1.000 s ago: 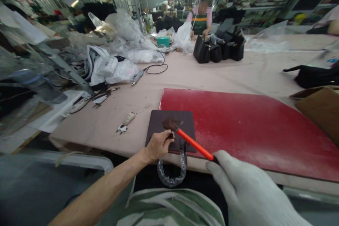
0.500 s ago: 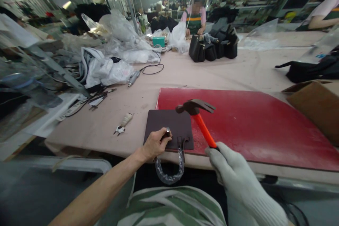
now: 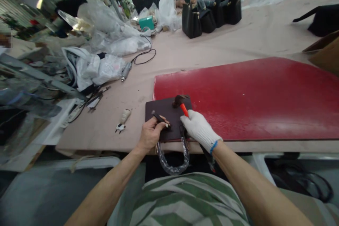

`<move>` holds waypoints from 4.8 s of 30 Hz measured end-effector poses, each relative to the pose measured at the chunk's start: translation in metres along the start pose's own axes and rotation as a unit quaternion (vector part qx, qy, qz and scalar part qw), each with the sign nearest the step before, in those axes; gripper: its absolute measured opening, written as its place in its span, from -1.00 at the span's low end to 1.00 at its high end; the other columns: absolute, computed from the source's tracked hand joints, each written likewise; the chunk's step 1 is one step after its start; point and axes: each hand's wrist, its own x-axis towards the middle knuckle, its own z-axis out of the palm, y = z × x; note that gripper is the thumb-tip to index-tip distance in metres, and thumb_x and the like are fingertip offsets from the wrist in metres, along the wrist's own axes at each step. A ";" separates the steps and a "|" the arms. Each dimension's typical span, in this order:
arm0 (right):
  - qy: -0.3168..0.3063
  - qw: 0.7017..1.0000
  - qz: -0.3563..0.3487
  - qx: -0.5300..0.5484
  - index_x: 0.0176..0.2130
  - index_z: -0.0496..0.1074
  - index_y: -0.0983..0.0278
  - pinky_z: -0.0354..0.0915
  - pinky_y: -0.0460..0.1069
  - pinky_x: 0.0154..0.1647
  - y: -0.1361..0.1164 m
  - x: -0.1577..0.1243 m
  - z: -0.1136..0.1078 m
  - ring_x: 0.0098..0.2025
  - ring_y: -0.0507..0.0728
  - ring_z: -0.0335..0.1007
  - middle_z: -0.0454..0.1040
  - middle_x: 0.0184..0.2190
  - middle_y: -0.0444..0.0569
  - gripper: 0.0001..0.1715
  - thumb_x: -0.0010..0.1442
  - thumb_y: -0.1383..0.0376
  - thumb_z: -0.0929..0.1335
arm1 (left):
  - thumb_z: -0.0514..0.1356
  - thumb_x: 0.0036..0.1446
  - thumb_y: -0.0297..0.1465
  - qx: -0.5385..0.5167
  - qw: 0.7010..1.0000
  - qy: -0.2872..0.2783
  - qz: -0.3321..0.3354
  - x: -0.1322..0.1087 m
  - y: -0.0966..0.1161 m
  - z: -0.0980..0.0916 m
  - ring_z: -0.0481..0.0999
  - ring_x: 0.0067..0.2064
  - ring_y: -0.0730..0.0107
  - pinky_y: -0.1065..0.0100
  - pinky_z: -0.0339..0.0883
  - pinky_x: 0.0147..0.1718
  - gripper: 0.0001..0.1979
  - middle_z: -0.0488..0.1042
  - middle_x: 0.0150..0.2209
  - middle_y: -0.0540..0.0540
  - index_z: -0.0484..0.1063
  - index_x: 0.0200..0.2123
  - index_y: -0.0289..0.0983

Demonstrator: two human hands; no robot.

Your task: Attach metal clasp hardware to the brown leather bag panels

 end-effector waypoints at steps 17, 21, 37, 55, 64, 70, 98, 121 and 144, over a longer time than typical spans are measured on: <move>0.005 0.996 0.051 0.071 -0.41 0.24 0.22 0.06 -0.16 -0.74 -0.016 -0.012 -0.004 -0.70 -0.03 0.18 0.24 -0.65 -0.22 -0.73 0.34 0.23 0.29 | 0.34 0.14 -0.36 -0.007 0.998 0.040 -0.046 -0.015 -0.007 -0.020 0.72 -0.23 0.29 0.33 0.62 -0.16 -0.82 0.71 -0.25 -0.14 0.54 -0.20 -0.30; 0.005 0.995 0.055 0.085 -0.41 0.24 0.22 0.09 -0.16 -0.73 -0.013 -0.012 -0.004 -0.70 -0.02 0.19 0.23 -0.67 -0.22 -0.73 0.32 0.22 0.30 | 0.33 0.15 -0.37 0.007 0.999 0.034 -0.035 -0.014 -0.007 -0.021 0.71 -0.23 0.30 0.35 0.62 -0.17 -0.85 0.71 -0.25 -0.14 0.54 -0.21 -0.30; -0.006 0.995 0.050 0.087 -0.43 0.23 0.22 0.07 -0.16 -0.73 -0.012 -0.014 -0.006 -0.70 -0.02 0.17 0.26 -0.67 -0.20 -0.69 0.28 0.14 0.33 | 0.34 0.19 -0.36 -0.035 0.998 0.035 -0.045 -0.016 -0.014 -0.023 0.72 -0.21 0.28 0.34 0.63 -0.14 -0.83 0.71 -0.22 -0.15 0.54 -0.18 -0.30; 0.018 0.993 0.075 0.088 -0.45 0.27 0.23 0.10 -0.17 -0.72 -0.014 -0.012 -0.003 -0.70 -0.03 0.18 0.28 -0.66 -0.19 -0.67 0.21 0.13 0.39 | 0.31 0.23 -0.42 -0.016 1.000 0.008 -0.011 -0.013 -0.008 -0.021 0.71 -0.25 0.36 0.41 0.61 -0.18 -0.91 0.71 -0.23 -0.08 0.57 -0.18 -0.27; 0.011 0.994 0.067 0.081 -0.46 0.23 0.22 0.07 -0.17 -0.72 -0.014 -0.012 -0.003 -0.71 -0.03 0.18 0.27 -0.68 -0.19 -0.65 0.22 0.11 0.37 | 0.28 0.24 -0.46 0.034 0.999 0.015 0.013 -0.012 -0.006 -0.018 0.70 -0.24 0.37 0.40 0.59 -0.17 -0.90 0.71 -0.23 -0.07 0.58 -0.18 -0.27; 0.011 0.996 0.056 0.073 -0.46 0.23 0.22 0.08 -0.15 -0.72 -0.011 -0.012 -0.003 -0.71 -0.01 0.19 0.28 -0.70 -0.19 -0.65 0.25 0.11 0.34 | 0.23 0.25 -0.47 0.086 0.995 -0.005 0.059 -0.009 -0.004 -0.017 0.68 -0.24 0.37 0.41 0.57 -0.20 -0.89 0.69 -0.26 -0.08 0.59 -0.24 -0.28; 0.003 0.997 0.029 0.069 -0.46 0.25 0.22 0.09 -0.14 -0.72 -0.009 -0.011 -0.009 -0.72 -0.01 0.21 0.30 -0.71 -0.18 -0.67 0.29 0.15 0.32 | 0.22 0.30 -0.49 0.191 0.963 0.012 0.191 -0.014 -0.013 -0.011 0.69 -0.25 0.38 0.43 0.56 -0.18 -0.92 0.67 -0.25 -0.11 0.50 -0.16 -0.28; -0.005 0.995 0.053 0.089 -0.39 0.23 0.21 0.12 -0.14 -0.72 -0.010 -0.015 -0.009 -0.71 0.00 0.22 0.27 -0.69 -0.21 -0.74 0.34 0.19 0.29 | 0.20 0.33 -0.42 0.140 0.983 0.019 0.118 -0.015 -0.022 -0.012 0.67 -0.21 0.34 0.35 0.55 -0.12 -0.92 0.66 -0.24 -0.10 0.50 -0.16 -0.26; -0.029 0.966 0.051 0.252 -0.25 0.39 0.29 0.15 -0.15 -0.70 -0.022 -0.029 -0.032 -0.64 -0.04 0.17 0.32 -0.53 -0.18 -0.79 0.20 0.20 0.40 | 0.16 0.31 -0.43 0.186 0.955 -0.001 0.231 -0.009 -0.016 -0.008 0.66 -0.28 0.38 0.40 0.55 -0.22 -0.92 0.64 -0.31 -0.09 0.46 -0.17 -0.27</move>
